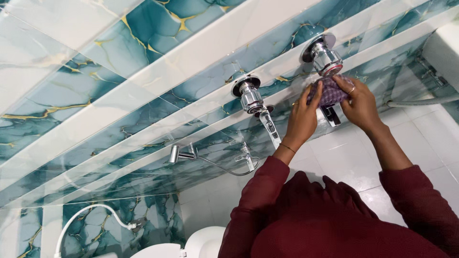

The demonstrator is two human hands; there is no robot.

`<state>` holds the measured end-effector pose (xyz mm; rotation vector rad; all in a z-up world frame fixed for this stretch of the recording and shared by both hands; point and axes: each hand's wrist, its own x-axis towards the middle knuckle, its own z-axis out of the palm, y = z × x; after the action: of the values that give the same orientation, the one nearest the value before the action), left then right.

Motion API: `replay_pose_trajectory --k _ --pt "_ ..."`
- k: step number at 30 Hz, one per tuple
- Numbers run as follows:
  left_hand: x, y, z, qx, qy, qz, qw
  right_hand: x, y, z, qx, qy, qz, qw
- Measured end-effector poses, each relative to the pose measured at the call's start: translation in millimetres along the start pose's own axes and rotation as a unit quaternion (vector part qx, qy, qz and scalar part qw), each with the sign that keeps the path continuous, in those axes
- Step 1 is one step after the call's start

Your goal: The person wipes down several wall-mounted faucets and a sink faucet using a cloth, moving systematically between the different fixtures.

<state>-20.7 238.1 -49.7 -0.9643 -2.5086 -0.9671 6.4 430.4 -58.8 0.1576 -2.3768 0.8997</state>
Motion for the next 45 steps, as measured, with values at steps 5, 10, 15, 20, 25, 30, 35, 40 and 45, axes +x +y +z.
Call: replay_pose_trajectory --k 5,10,15,20,25,30,35,40,45 --pt "-32 -20 45 -0.024 -0.052 -0.035 0.998 -18 3 12 0.100 -0.083 0.127 0.983" --pt "-73 -1 38 -0.080 -0.123 -0.074 0.986 -56 -5 0 0.037 -0.082 0.103 0.991" --pt "-99 -8 58 -0.058 -0.204 -0.089 0.973 -92 8 6 0.002 -0.094 0.083 0.992" --pt "-75 -23 81 -0.009 -0.057 -0.012 0.998 -73 69 43 0.216 -0.128 0.207 0.946" --pt "-52 -25 74 0.011 -0.155 -0.064 0.986 -68 106 58 0.401 -0.183 0.301 0.845" --pt "-74 -8 71 -0.016 -0.142 -0.037 0.989 -122 97 64 0.458 -0.089 0.352 0.812" --pt "-74 32 25 -0.050 -0.238 -0.059 0.968 -138 57 14 0.396 -0.134 0.378 0.826" --pt "-5 69 -56 -0.051 -0.097 -0.030 0.994 -31 -10 -67 0.274 -0.046 0.109 0.954" --pt "68 67 -67 -0.007 0.113 0.006 0.994 68 -49 -74 0.122 0.069 -0.023 0.990"
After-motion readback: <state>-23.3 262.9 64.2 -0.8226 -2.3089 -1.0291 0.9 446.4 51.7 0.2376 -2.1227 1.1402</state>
